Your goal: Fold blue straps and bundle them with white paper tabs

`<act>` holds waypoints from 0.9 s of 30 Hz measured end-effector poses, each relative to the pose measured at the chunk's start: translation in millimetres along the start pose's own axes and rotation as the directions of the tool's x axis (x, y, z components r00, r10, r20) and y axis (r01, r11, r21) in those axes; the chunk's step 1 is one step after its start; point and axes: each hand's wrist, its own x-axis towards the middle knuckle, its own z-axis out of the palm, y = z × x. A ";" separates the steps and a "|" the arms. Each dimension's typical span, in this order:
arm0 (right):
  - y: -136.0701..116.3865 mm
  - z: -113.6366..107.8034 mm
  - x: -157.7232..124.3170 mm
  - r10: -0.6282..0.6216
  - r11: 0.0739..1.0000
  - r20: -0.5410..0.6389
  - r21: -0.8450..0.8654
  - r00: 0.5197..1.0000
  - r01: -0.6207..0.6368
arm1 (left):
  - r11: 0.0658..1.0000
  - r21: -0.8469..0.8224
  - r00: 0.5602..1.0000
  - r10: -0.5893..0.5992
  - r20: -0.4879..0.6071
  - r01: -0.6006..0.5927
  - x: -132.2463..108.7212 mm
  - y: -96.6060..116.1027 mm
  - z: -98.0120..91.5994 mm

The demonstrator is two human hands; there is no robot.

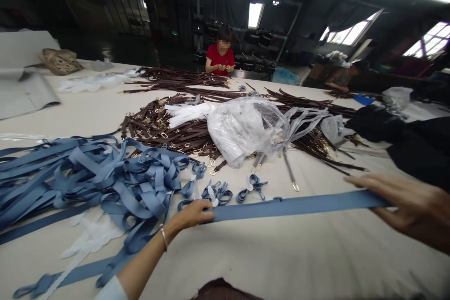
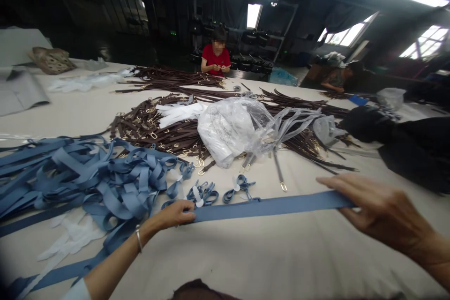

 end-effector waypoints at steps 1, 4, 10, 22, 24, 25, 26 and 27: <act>10.2 18.0 -18.6 -0.113 0.989 0.163 -0.079 0.980 0.127 | 0.996 0.087 0.998 0.008 -0.070 -0.002 -6.1 -6.4 -2.9; 38.5 83.9 -91.8 -0.113 0.971 0.427 -0.144 0.897 0.191 | 0.925 0.379 0.978 0.085 -0.191 -0.006 -19.2 -23.3 6.3; 43.9 191.0 -203.1 0.150 0.981 0.549 -0.187 0.822 -0.054 | 0.734 0.677 0.956 0.235 -0.178 -0.054 -20.5 -56.1 64.1; -95.4 272.5 -106.2 -0.083 0.996 0.622 0.065 0.778 0.054 | 0.630 0.770 0.817 0.495 -0.296 -0.103 -34.4 -91.3 81.8; -105.2 288.4 -97.2 -0.125 0.991 0.681 0.114 0.721 0.064 | 0.590 0.802 0.799 0.527 -0.290 -0.098 -37.9 -96.5 82.9; -107.8 293.7 -98.2 -0.148 0.988 0.689 0.129 0.710 0.081 | 0.575 0.814 0.790 0.537 -0.296 -0.086 -40.0 -98.8 83.1; -109.3 297.1 -103.0 -0.167 0.986 0.684 0.133 0.710 0.103 | 0.565 0.823 0.782 0.542 -0.308 -0.067 -42.0 -101.2 83.1; -110.0 298.9 -111.2 -0.179 0.984 0.668 0.126 0.722 0.127 | 0.559 0.828 0.776 0.541 -0.324 -0.044 -43.8 -103.6 83.0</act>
